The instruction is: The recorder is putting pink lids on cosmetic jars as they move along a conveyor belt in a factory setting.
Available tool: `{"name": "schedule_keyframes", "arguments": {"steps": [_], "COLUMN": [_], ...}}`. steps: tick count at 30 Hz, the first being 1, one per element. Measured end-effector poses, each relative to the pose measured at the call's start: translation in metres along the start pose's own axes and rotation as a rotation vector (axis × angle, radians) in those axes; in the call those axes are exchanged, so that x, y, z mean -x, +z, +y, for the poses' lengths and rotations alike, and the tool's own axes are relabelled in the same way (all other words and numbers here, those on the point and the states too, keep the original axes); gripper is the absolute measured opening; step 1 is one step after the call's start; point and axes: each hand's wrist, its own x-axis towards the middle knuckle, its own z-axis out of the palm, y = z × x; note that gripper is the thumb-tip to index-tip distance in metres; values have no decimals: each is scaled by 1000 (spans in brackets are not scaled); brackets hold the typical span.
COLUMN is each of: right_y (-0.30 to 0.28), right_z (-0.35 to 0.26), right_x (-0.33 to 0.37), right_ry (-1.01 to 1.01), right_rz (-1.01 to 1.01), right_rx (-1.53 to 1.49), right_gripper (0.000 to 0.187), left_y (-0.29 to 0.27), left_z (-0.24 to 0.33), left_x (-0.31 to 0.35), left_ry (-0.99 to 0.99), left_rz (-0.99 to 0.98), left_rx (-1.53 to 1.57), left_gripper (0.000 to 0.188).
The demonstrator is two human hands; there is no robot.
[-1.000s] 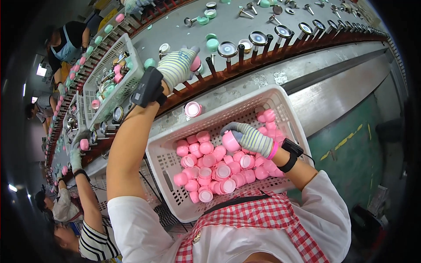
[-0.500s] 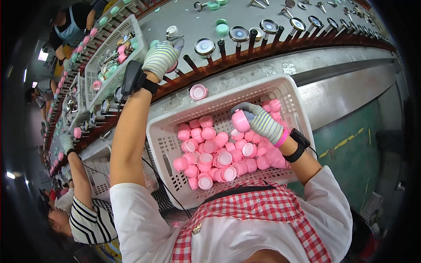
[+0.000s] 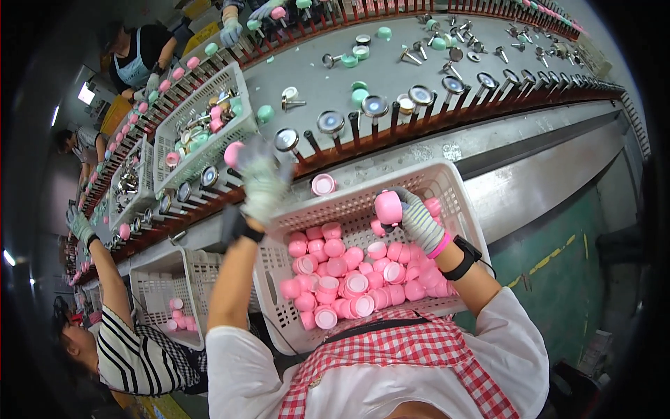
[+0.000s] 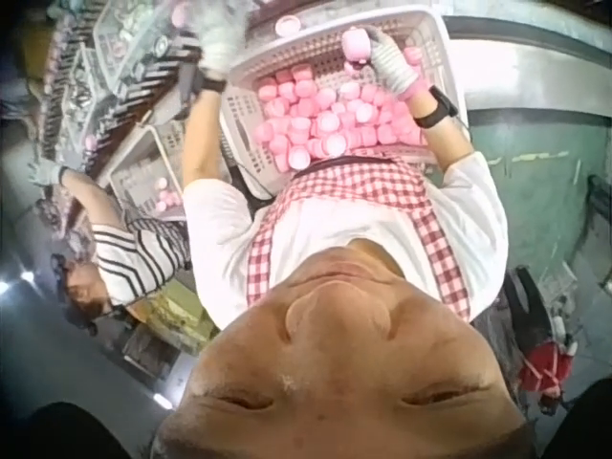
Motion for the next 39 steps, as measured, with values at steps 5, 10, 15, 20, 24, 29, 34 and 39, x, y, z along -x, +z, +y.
{"name": "schedule_keyframes", "arguments": {"steps": [5, 10, 15, 20, 24, 29, 34, 39], "right_y": [3, 15, 6, 23, 16, 8, -4, -18], "right_z": [10, -8, -39, -69, -46, -53, -94, -155], "right_x": [-3, 2, 1, 1, -12, -31, -64, -137], "right_ry": [79, -58, -492, -1109, -1134, -669, -685, -699], "right_rz": [-63, -71, 224, -1, 90, 16, 16, 284], "right_rx": [-157, -273, 200, 1065, 947, 507, 903, 472], "right_gripper": [28, 24, 33, 58, 68, 73, 69, 63], "left_y": [-34, -24, -29, -12, 10, 15, 18, 57], "left_z": [128, 151, 152, 144, 157, 157, 148, 123], "left_x": [23, 4, -21, -16, -4, 7, 8, 11], "left_ry": [334, 340, 61, 69, -14, -109, -177, -259], "left_rz": [-249, -378, -431, -461, -312, -211, -104, -216], "left_rx": [731, 810, 934, 769, 937, 1032, 1143, 984], "left_gripper": [69, 79, 82, 79, 85, 85, 71, 55]}}
